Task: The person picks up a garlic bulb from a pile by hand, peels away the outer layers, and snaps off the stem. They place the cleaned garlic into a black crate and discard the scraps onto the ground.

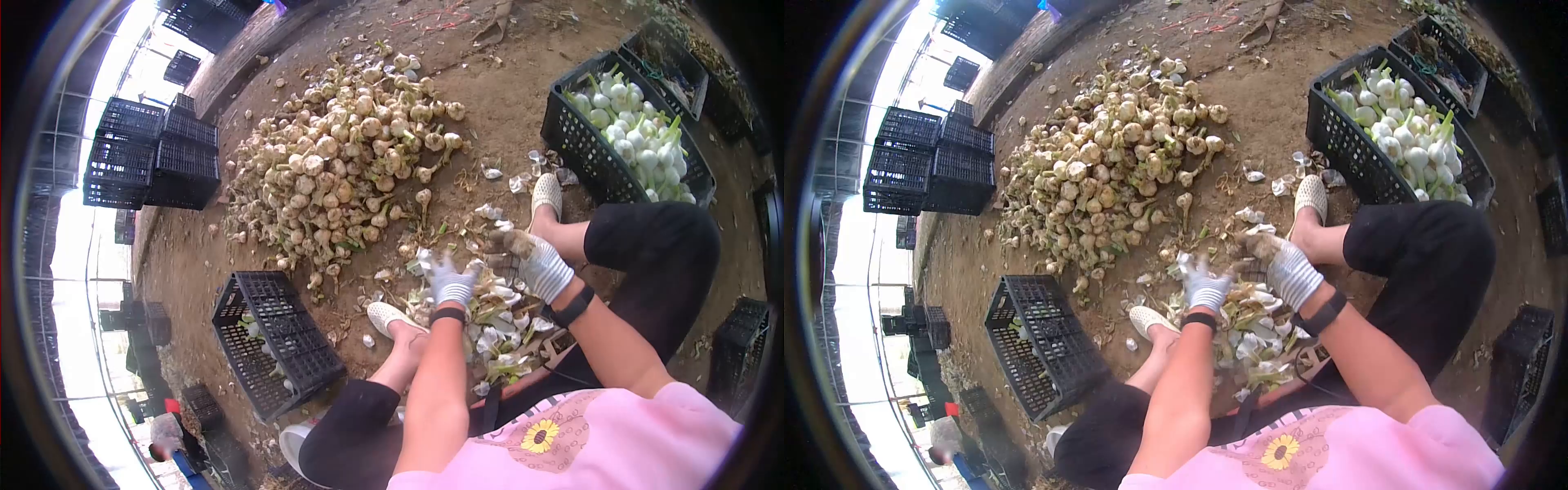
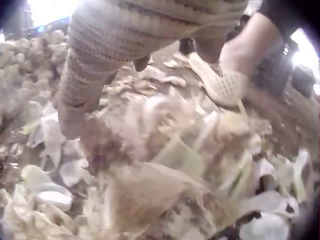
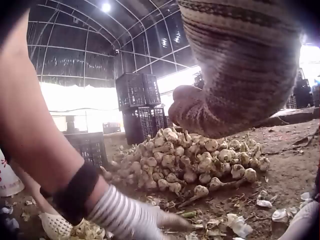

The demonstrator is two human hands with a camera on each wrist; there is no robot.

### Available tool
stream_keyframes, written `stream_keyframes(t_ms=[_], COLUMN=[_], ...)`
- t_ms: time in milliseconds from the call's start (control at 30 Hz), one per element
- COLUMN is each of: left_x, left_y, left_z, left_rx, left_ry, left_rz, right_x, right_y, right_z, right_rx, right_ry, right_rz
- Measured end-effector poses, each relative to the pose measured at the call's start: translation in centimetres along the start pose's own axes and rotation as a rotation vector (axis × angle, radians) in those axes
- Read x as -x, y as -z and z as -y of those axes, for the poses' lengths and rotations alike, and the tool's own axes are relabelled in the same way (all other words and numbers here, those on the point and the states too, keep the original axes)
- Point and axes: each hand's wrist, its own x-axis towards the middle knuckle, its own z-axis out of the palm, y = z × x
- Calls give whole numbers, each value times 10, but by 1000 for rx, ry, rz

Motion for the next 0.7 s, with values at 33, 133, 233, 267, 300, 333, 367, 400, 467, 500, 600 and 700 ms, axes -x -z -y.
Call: stream_keyframes(t_ms=[33, 133, 233, 267, 300, 333, 367, 400, 467, 500, 600, 700], left_x=[2, 43, 91, 106, 121, 123, 115, 115, 115, 110, 49, -33], left_y=[-3, -12, -52, -43, -31, -27, -140, -126, -65, -32, 21, 55], left_z=[-17, -37, 37, 58, 82, 98, 208, 211, 191, 180, 141, 102], left_rx=[0, -344, -334, -245, -277, -402, -345, -352, -559, -666, -504, 231], left_ry=[22, -250, -523, -539, -405, -308, -185, -174, -286, -347, -343, 1], left_rz=[146, 475, 317, 306, 513, 712, 744, 736, 1006, 1149, 931, 68], right_x=[-1, -5, -7, -5, -2, -1, 0, -1, -3, -4, -6, -23], right_y=[-1, -3, -16, -19, -25, -29, -32, -34, -27, -23, -18, 15], right_z=[4, 3, -5, -5, -4, -1, 1, 0, -5, -8, -23, -43], right_rx=[32, -4, 177, 184, 190, 186, 266, 344, 349, 351, 229, 124], right_ry=[-2, -25, 127, 85, 43, 45, 3, -39, -36, -42, -48, -99], right_rz=[-27, -25, 3, -15, -28, -16, -47, -79, -59, -56, -11, 100])
